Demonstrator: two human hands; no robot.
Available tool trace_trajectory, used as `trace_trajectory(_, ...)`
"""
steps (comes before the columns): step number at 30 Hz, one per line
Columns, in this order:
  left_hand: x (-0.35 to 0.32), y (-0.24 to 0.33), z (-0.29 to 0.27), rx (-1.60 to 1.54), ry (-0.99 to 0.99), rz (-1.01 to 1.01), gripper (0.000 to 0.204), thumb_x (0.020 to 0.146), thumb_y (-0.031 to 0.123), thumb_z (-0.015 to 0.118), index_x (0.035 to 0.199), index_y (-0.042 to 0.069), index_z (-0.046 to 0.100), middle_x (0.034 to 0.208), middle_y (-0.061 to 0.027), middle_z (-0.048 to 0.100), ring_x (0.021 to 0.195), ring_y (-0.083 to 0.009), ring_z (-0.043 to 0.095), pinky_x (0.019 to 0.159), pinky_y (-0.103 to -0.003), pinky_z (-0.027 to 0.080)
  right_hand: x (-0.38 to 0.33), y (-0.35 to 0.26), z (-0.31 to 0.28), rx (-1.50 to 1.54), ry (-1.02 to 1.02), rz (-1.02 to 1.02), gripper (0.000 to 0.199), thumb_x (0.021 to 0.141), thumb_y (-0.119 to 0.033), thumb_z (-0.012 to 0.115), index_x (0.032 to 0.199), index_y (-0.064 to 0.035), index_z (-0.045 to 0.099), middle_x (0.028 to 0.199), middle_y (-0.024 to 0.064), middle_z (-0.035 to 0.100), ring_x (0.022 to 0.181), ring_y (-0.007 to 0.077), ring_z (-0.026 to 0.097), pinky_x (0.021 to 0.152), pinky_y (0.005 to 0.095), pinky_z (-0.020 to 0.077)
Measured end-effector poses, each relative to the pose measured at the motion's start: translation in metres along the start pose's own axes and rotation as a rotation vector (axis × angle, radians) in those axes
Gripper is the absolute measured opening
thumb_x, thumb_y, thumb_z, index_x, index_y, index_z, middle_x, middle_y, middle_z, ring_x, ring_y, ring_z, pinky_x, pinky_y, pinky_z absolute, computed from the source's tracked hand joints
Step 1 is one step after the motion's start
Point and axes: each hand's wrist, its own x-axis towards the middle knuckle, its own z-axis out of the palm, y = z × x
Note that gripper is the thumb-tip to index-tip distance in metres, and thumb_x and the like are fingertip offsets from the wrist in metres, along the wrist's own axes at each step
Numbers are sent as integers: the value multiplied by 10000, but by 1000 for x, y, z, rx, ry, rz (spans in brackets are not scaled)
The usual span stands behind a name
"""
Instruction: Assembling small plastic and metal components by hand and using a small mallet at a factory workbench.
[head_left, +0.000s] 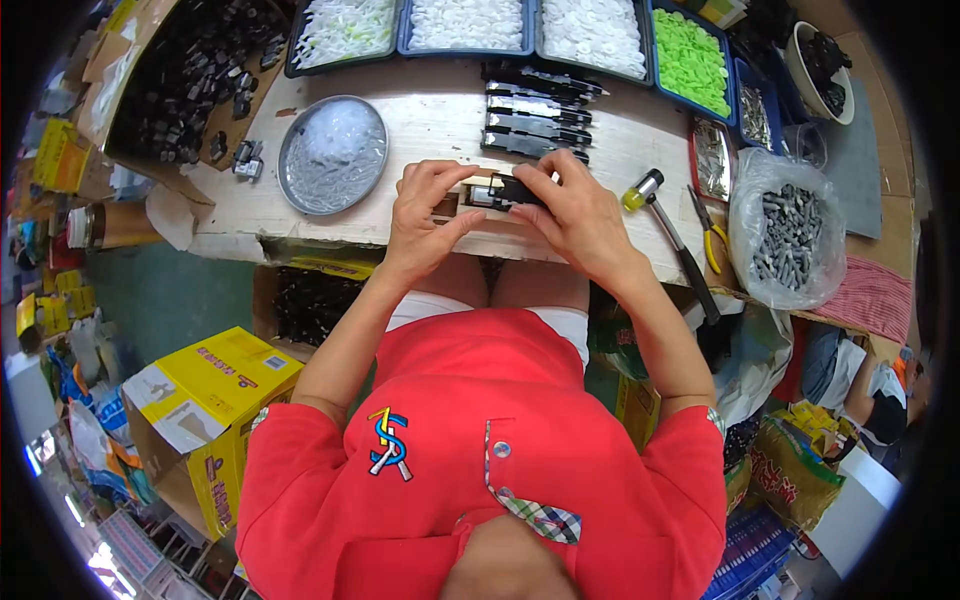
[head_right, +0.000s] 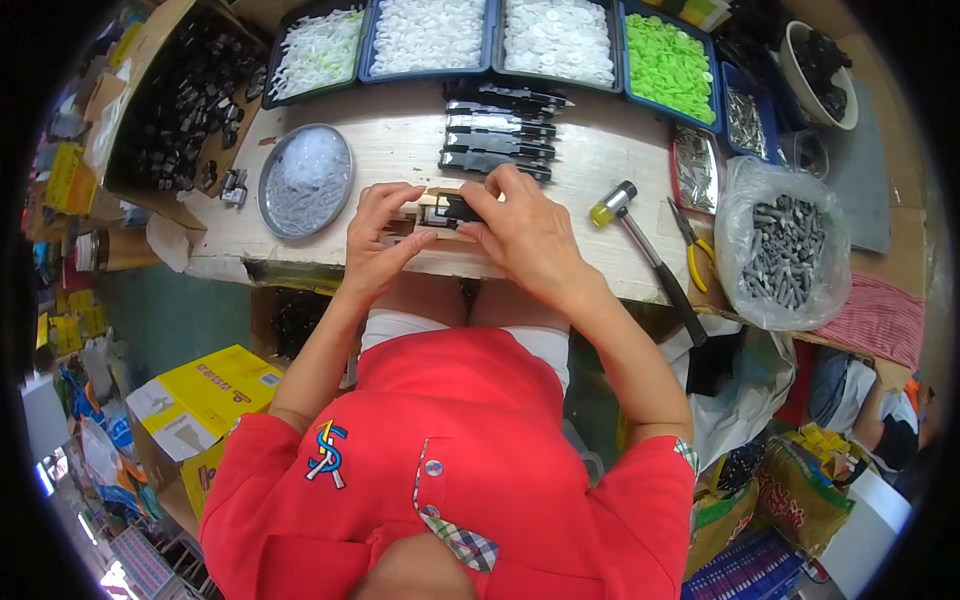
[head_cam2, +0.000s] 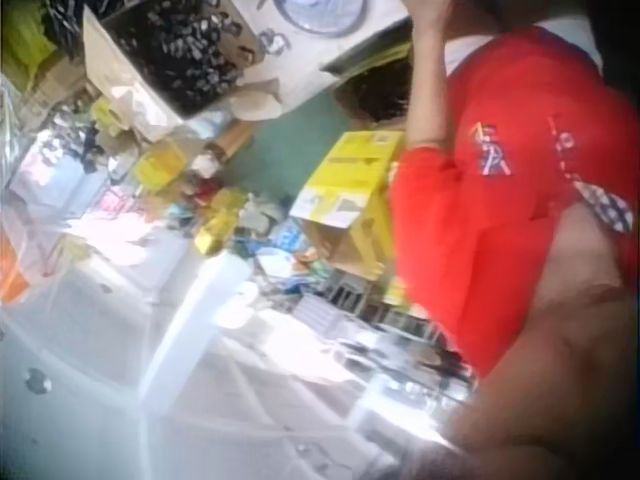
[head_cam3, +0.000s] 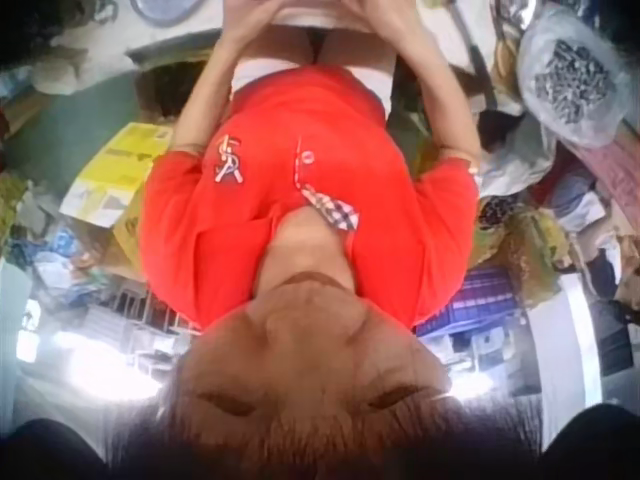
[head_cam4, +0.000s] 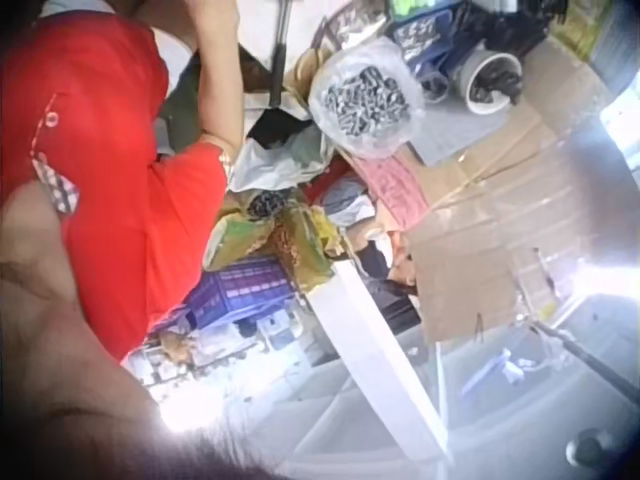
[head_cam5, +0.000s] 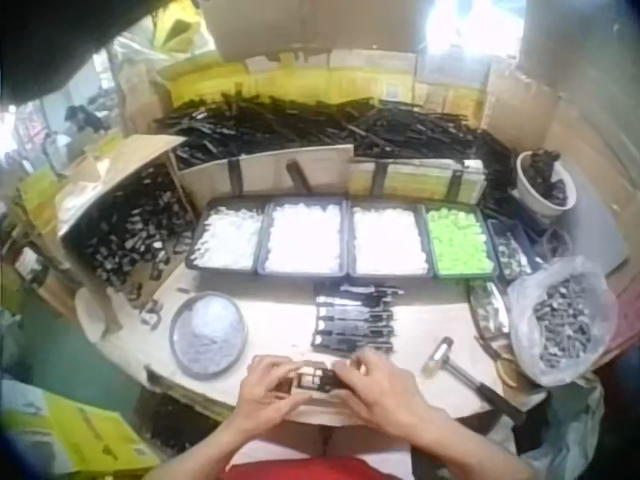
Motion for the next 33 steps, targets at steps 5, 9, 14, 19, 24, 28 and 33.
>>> trace_trajectory(5, 0, 0, -3, -59, 2, -11, 432, 682, 46, 703, 1096, 65, 580, 1061, -65, 527, 948, -168, 496, 698, -238, 478, 5, -6, 22, -153, 76, -94, 274, 732, -188, 655, 982, -118, 571, 886, 62, 471, 854, 240, 450, 680, 369, 343)
trace_trajectory(9, 2, -5, -1, -13, -8, 15, 420, 682, 50, 695, 1088, 69, 590, 1041, -59, 556, 951, -183, 493, 738, -259, 461, 5, -5, 32, -151, 85, -99, 271, 736, -172, 647, 990, -113, 574, 889, 56, 473, 876, 240, 430, 705, 372, 292)
trace_trajectory(14, 7, -8, 1, 14, -33, 86, 422, 677, 72, 690, 1089, 87, 602, 992, -50, 594, 927, -213, 491, 806, -313, 405, 5, -4, 39, -176, 60, -84, 294, 731, -178, 650, 1009, -118, 574, 913, 59, 476, 876, 243, 433, 711, 387, 299)
trace_trajectory(19, 12, -7, 0, 37, -99, 60, 408, 674, 79, 679, 1076, 111, 617, 968, -35, 599, 899, -215, 481, 818, -324, 366, -1, 1, 32, -155, 103, -75, 319, 721, -182, 661, 1019, -112, 571, 954, 67, 488, 907, 242, 438, 745, 394, 305)
trace_trajectory(24, 18, -3, -5, 181, -208, 176, 364, 670, 80, 660, 1023, 162, 631, 930, -9, 553, 917, -210, 450, 776, -356, 291, -37, 38, 0, -163, 326, 139, 274, 757, -173, 628, 1018, -100, 591, 983, 94, 526, 915, 257, 481, 764, 396, 334)
trace_trajectory(28, 23, 6, -8, 272, -288, 217, 370, 693, 62, 649, 1048, 163, 633, 957, -14, 542, 923, -207, 453, 789, -342, 289, -82, 72, -23, -363, 325, 390, 276, 772, -202, 626, 1020, -91, 584, 982, 91, 527, 924, 270, 482, 751, 415, 343)
trace_trajectory(33, 25, 2, -2, 421, -332, 425, 469, 657, 6, 628, 1072, 224, 616, 961, -43, 524, 902, -223, 445, 771, -364, 286, -105, 90, -17, -585, 202, 433, 299, 790, -203, 604, 1067, -105, 546, 967, 81, 518, 944, 255, 471, 742, 423, 342)
